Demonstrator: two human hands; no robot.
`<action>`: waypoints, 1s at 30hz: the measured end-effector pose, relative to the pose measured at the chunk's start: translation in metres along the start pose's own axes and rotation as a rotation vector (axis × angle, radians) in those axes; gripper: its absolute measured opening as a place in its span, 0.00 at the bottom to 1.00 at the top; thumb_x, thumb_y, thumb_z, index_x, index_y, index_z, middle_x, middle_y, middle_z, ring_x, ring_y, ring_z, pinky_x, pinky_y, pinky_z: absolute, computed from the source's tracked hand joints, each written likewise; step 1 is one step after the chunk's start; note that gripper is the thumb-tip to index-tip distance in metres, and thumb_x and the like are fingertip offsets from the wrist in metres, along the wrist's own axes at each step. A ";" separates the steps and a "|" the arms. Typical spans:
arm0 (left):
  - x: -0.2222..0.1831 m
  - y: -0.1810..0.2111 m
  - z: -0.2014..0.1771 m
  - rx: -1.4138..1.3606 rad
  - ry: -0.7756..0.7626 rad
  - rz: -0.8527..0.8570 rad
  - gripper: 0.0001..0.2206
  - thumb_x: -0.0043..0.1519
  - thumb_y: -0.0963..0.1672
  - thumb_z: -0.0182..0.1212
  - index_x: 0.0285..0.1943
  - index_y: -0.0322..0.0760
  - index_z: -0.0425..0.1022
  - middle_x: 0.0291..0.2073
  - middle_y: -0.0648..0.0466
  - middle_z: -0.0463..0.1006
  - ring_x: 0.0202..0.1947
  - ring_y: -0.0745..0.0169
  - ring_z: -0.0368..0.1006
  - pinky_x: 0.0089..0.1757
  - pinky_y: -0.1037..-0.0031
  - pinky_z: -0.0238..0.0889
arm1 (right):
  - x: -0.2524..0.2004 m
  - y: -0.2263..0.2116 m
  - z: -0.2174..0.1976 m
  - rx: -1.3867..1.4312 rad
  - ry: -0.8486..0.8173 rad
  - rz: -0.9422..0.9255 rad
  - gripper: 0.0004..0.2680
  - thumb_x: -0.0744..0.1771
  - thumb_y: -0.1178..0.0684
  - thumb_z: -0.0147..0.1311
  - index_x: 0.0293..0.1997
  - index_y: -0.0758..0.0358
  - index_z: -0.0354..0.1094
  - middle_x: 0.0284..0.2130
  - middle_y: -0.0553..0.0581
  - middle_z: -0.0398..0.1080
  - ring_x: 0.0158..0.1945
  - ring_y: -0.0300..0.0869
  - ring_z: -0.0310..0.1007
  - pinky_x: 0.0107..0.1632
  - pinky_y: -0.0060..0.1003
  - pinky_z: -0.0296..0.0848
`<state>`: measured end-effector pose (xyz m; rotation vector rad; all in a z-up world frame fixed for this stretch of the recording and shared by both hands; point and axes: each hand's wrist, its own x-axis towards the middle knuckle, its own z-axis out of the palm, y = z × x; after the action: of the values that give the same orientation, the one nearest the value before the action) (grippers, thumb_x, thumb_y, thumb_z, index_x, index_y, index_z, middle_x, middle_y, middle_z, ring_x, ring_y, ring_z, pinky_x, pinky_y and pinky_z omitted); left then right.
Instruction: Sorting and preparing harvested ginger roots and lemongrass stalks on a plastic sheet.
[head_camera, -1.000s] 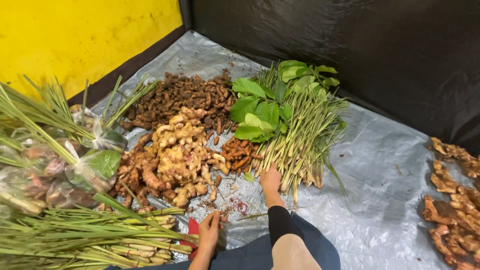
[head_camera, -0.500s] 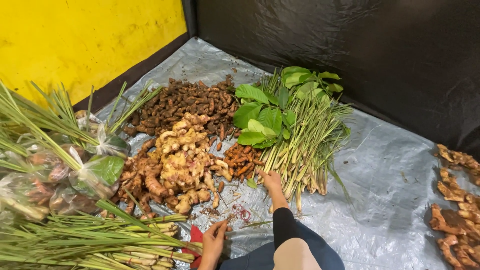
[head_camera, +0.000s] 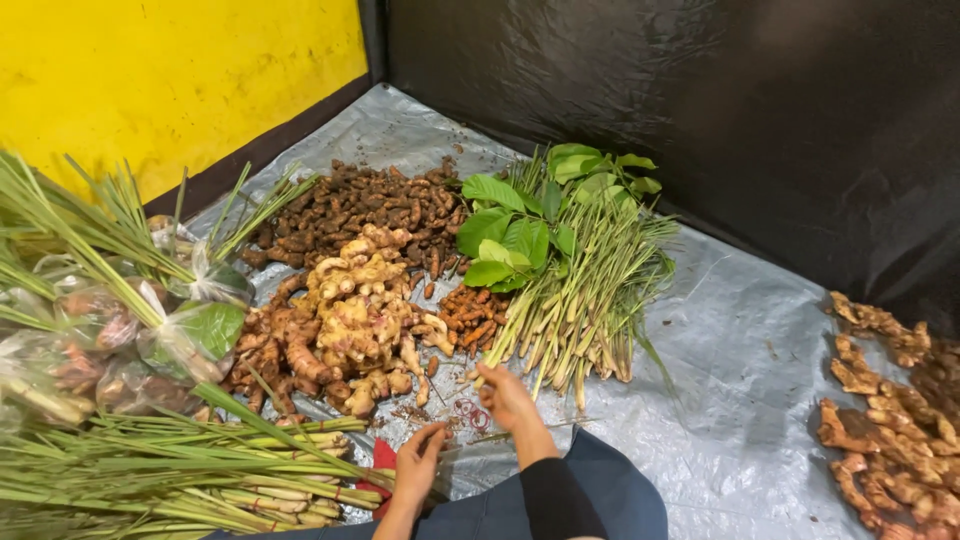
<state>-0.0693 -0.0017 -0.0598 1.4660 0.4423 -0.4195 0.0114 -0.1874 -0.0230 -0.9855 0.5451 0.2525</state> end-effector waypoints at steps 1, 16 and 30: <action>-0.001 0.001 -0.002 -0.002 -0.002 0.002 0.15 0.64 0.41 0.59 0.60 0.41 0.80 0.46 0.52 0.87 0.41 0.63 0.80 0.38 0.77 0.73 | -0.009 0.006 0.008 -0.002 0.000 -0.003 0.07 0.69 0.53 0.56 0.45 0.65 0.65 0.33 0.56 0.70 0.22 0.33 0.59 0.23 0.24 0.57; -0.011 0.005 -0.025 -0.171 -0.072 0.105 0.15 0.68 0.44 0.53 0.62 0.40 0.76 0.40 0.52 0.82 0.37 0.63 0.75 0.39 0.73 0.69 | 0.007 0.110 -0.028 -0.420 0.285 -0.080 0.07 0.67 0.54 0.54 0.45 0.65 0.70 0.36 0.60 0.77 0.29 0.42 0.68 0.31 0.33 0.68; 0.004 -0.008 -0.031 -0.324 -0.182 0.135 0.17 0.70 0.46 0.47 0.67 0.41 0.70 0.32 0.54 0.75 0.29 0.67 0.67 0.33 0.77 0.60 | 0.093 0.069 -0.132 -0.841 0.756 -0.179 0.08 0.63 0.52 0.58 0.39 0.63 0.75 0.34 0.61 0.77 0.36 0.53 0.74 0.41 0.44 0.73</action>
<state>-0.0712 0.0288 -0.0701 1.1245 0.2498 -0.3516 0.0170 -0.2648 -0.1808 -1.9639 1.0684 -0.0860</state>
